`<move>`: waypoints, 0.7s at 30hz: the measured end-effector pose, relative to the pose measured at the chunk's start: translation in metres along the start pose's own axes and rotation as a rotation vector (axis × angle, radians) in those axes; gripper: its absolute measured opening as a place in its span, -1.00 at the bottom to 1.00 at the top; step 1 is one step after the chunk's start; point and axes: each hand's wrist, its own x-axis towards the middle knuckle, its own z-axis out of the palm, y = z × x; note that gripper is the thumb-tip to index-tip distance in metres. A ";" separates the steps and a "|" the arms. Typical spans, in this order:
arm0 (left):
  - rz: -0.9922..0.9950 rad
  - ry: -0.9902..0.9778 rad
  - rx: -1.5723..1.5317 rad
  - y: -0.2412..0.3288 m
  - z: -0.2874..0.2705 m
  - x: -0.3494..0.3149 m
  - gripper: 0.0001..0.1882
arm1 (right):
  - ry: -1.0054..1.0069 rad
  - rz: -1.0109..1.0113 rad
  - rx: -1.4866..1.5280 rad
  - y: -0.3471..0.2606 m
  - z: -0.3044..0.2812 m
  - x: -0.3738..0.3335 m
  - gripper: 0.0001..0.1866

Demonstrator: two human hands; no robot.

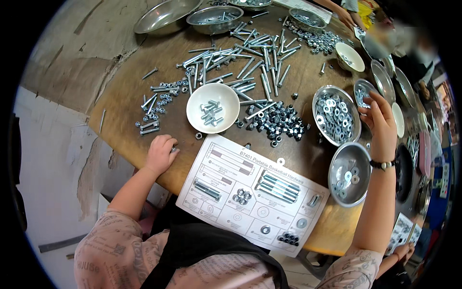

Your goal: The person sorts metal fasteners including bolts, nuts, and washers from a large pile on a table into separate bowls and onto a printed instruction sheet. They repeatedly pick up items, place them into designated areas, and adjust the layout of the sheet and bowls.

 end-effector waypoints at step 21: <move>0.156 0.228 -0.115 -0.027 -0.022 -0.037 -0.66 | 0.289 0.099 0.085 0.029 0.019 -0.300 -0.72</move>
